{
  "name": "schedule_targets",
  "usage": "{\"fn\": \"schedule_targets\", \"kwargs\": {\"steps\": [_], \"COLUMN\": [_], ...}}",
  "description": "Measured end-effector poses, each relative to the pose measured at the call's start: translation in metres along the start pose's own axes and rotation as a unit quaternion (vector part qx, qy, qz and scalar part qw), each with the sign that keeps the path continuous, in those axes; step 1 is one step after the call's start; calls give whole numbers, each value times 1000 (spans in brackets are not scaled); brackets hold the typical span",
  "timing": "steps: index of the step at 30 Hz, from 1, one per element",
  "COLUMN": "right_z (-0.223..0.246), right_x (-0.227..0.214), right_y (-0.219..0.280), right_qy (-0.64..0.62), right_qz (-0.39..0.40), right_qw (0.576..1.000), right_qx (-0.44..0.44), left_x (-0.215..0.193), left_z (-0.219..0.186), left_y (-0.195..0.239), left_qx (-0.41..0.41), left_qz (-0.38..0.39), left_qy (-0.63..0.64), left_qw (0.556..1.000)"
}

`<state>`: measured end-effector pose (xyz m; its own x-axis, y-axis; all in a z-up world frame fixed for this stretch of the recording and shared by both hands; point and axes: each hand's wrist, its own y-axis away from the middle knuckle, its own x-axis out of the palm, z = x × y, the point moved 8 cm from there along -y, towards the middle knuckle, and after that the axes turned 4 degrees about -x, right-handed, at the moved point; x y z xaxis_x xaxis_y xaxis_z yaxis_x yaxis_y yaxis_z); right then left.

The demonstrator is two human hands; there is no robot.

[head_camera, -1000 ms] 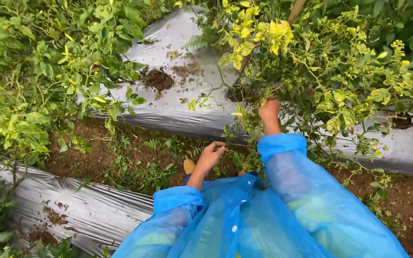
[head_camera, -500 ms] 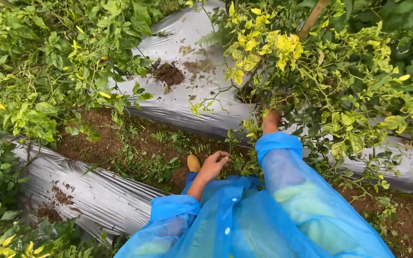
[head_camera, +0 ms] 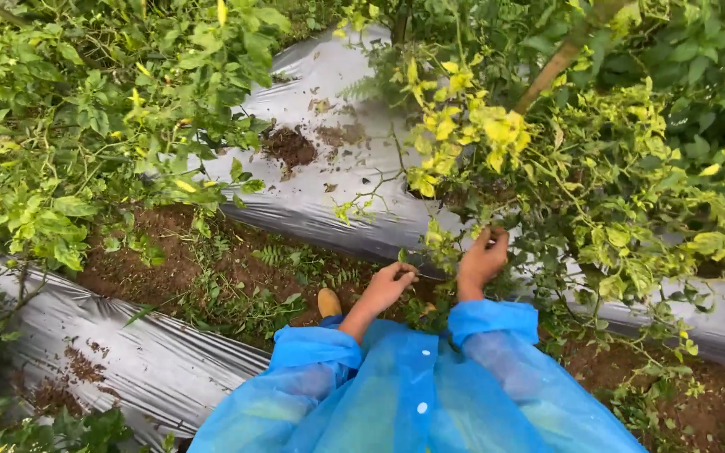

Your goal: The person picks green chili peppers from plants in a greenhouse. They use both hands to locate and pluck the peppers from the branches, moving along the row of plants.

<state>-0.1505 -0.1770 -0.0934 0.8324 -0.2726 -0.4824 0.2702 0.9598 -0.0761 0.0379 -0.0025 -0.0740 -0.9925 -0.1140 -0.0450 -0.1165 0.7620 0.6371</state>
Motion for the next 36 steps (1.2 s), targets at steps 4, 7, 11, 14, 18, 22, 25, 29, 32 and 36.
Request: {"fn": "schedule_targets", "kwargs": {"steps": [4,7,11,14,18,22,25,29,32,36], "right_z": [7,23,40,24,67,224,306,376,420,467], "right_x": [-8,-16,-20,-2,36,75,111,165,209,263], "right_y": [4,10,15,16,61,145,187,215,227,252], "right_qy": [40,116,117,79,17,-49,-65,-127,-160,-125], "right_qz": [-18,-72,-70,-31,34,121,206,265,310,400], "right_qw": [999,988,990,996,999,979,945,894,857,794], "right_qx": [-21,-67,-47,-1,0,-157,-246,-338,-380,-441], "left_x": [-23,-45,-88,-128,-195,-254,-287,-318,-338,-370], "left_z": [-12,0,11,12,9,14,6,-3,-24,-62], "left_y": [8,2,9,20,48,77,107,140,161,187], "left_qx": [15,20,33,32,51,84,118,164,233,268], "left_qz": [4,11,-8,-24,-64,-158,-209,-287,-338,-387], "left_qy": [9,14,17,30,73,159,180,202,185,173], "left_qw": [1000,1000,999,999,994,971,954,922,893,865]}}
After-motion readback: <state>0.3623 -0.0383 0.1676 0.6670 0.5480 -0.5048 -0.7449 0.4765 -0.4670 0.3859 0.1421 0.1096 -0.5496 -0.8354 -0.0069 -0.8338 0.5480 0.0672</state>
